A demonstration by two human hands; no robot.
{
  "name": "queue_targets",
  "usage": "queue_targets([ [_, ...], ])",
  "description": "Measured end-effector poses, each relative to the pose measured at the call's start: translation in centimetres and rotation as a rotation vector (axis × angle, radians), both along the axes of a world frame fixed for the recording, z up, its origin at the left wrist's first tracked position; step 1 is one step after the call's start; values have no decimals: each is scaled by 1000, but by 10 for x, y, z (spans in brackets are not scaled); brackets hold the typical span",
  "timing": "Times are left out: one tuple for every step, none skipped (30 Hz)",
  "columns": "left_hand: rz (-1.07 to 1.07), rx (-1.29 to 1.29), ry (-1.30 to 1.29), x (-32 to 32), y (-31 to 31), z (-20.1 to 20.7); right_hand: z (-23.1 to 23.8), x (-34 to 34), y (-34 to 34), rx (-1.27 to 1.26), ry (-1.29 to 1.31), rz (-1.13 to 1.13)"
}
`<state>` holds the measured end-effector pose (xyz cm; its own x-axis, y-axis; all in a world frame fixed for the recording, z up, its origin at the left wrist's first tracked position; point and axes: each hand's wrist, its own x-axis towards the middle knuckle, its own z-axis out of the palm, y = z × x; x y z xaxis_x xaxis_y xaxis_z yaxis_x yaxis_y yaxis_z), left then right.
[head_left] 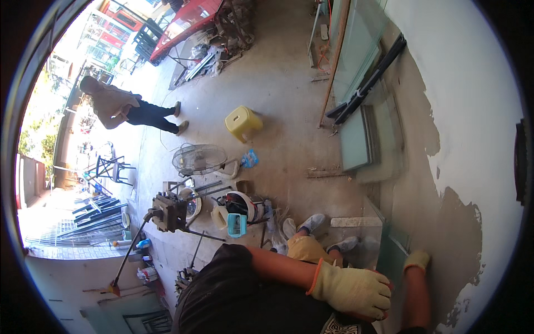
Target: The person measures glass sheets using a tape measure and handles them by hand.
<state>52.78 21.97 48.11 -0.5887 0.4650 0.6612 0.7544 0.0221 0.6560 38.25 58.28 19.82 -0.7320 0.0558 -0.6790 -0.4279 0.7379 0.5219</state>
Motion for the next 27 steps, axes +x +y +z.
queue_targets([
  [0, 6, 1, 0, 1, 1, -4, 2, 4, -1, 3, 35],
  [-6, 15, -2, 0, 3, 0, -1, 5, 5, 1, 2, 64],
  [-20, -17, -3, -2, 3, 2, 2, 4, 2, -8, -22, 62],
  [-10, -52, -26, -2, 3, 6, 12, 1, -15, -20, -66, 85],
  [-6, -90, -48, -2, 2, 11, 16, -1, -26, -36, -110, 102],
  [-37, -93, -17, -7, 1, 12, -3, 5, -5, -191, 82, 92],
  [-110, -47, 13, -13, 0, 3, -13, 31, 43, -282, 282, 52],
  [-78, -28, -19, -10, 2, -4, 49, 13, -26, -250, 49, 36],
  [-103, -43, -13, -12, -2, -4, 42, 8, -14, -221, -7, -43],
  [-119, -64, -9, -15, -8, -6, 27, 8, -9, -99, -74, 33],
  [-97, -129, 7, -17, -10, -7, 51, -3, -38, -79, -83, -63],
  [-78, -206, 27, -21, -12, -2, 77, -9, -59, -85, -184, -27],
  [-47, -229, 17, -23, -11, 4, 90, -13, -69, -37, -265, 33],
  [-11, -281, 0, -21, -10, 9, 142, -21, -100, 52, -450, 31],
  [2, -302, 58, -22, -5, 11, 118, -8, -63, -41, -231, -56],
  [-23, -283, 46, -22, -2, 10, 90, 13, -34, -132, -9, -120],
  [-31, -282, 21, -17, -4, 8, 96, 30, -29, -152, -9, -140],
  [-24, -282, 2, -14, -2, 7, 111, 34, -30, -173, -2, -145],
  [30, -264, 31, -15, 2, 6, 125, 37, -29, -193, 5, -146],
  [46, -265, 35, -12, 3, 9, 139, 45, -25, -222, 10, -202],
  [62, -266, 35, -12, 3, 9, 149, 52, -21, -252, 13, -257],
  [81, -267, 36, -12, 3, 8, 154, 59, -17, -281, 18, -311],
  [86, -275, 40, -12, 3, 7, 157, 66, -14, -255, -12, -389],
  [93, -283, 45, -12, 3, 6, 159, 71, -11, -230, -41, -466],
  [101, -292, 51, -11, 3, 5, 160, 77, -9, -206, -69, -543],
  [117, -297, 62, -11, 4, 6, 156, 86, -2, -232, -72, -568],
  [130, -297, 69, -10, 5, 6, 147, 99, 7, -251, -76, -597],
])
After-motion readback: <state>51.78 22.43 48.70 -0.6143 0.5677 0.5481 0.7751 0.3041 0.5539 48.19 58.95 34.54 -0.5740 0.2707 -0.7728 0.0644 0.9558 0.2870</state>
